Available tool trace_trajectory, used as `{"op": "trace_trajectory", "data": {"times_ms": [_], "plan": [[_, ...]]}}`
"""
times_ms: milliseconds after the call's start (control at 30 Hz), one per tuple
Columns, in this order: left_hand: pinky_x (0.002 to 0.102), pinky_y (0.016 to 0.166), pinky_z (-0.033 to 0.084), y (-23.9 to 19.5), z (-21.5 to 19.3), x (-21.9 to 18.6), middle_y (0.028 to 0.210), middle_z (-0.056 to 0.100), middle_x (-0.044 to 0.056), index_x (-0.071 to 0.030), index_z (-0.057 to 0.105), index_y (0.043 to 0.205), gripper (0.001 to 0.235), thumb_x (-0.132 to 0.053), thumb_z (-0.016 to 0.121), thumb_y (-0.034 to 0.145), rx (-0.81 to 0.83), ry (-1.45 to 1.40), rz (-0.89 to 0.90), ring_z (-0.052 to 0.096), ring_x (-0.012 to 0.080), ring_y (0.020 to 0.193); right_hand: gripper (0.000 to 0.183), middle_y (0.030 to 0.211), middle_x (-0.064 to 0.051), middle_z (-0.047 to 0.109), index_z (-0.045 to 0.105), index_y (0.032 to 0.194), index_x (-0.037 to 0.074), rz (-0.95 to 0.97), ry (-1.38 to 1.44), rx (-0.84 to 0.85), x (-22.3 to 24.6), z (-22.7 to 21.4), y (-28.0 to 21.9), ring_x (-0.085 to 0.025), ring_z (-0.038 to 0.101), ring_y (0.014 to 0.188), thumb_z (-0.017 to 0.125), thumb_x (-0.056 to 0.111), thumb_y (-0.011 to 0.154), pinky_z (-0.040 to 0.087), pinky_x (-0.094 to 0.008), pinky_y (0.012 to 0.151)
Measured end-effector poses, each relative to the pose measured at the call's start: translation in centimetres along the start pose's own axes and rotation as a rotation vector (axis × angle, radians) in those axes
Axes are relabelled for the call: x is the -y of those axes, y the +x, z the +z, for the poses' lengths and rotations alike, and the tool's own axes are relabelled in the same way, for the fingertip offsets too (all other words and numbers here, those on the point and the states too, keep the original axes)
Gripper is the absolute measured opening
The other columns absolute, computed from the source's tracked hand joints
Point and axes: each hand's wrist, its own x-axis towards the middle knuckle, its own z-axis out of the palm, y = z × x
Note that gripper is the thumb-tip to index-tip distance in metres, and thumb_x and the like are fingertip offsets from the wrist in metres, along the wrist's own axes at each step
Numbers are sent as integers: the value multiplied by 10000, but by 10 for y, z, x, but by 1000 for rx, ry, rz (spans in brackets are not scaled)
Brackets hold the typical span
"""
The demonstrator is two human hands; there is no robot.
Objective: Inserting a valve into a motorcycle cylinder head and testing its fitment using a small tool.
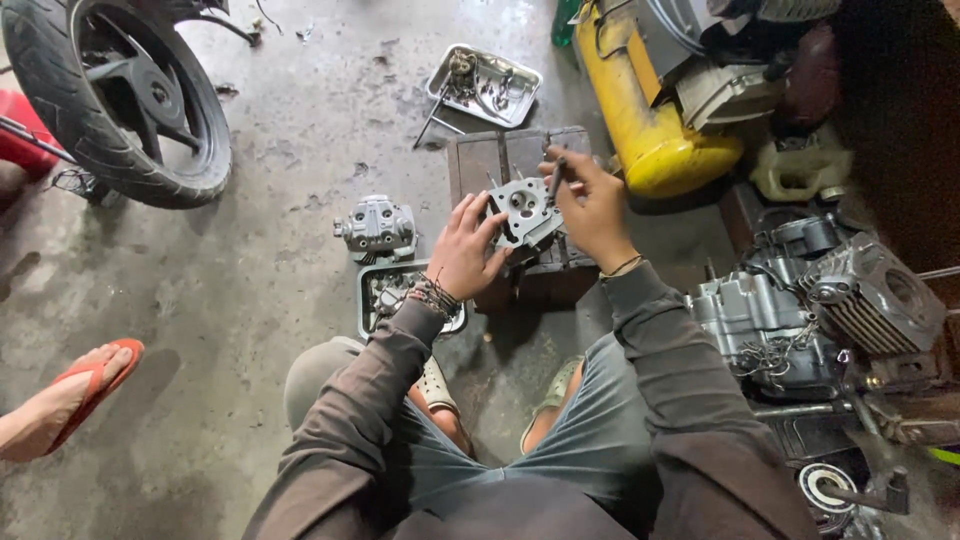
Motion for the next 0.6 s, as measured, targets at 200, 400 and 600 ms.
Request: {"op": "trace_trajectory", "data": {"times_ms": [200, 400, 600], "plan": [[441, 1004, 505, -1, 5, 3, 1486, 484, 133, -216, 622, 1319, 523, -442, 722, 859, -12, 37, 8, 450, 360, 1405, 403, 961, -54, 787, 727, 1225, 252, 136, -328, 230, -13, -10, 3, -252, 757, 938, 696, 52, 877, 626, -363, 736], [451, 979, 517, -1, 5, 2, 1479, 488, 145, -202, 631, 1308, 511, -427, 731, 860, -16, 17, 5, 451, 374, 1400, 338, 837, -130, 714, 790, 1145, 158, -21, -353, 102, -22, -14, 4, -313, 711, 806, 783, 56, 823, 604, -369, 642], [453, 967, 528, 1, -1, -2, 1485, 483, 158, -203, 645, 1307, 500, -413, 745, 865, -9, 12, -4, 443, 380, 1403, 316, 794, -66, 584, 817, 1100, 151, -219, -483, 81, -20, -20, 4, -285, 608, 767, 854, 82, 794, 551, -411, 718]]}}
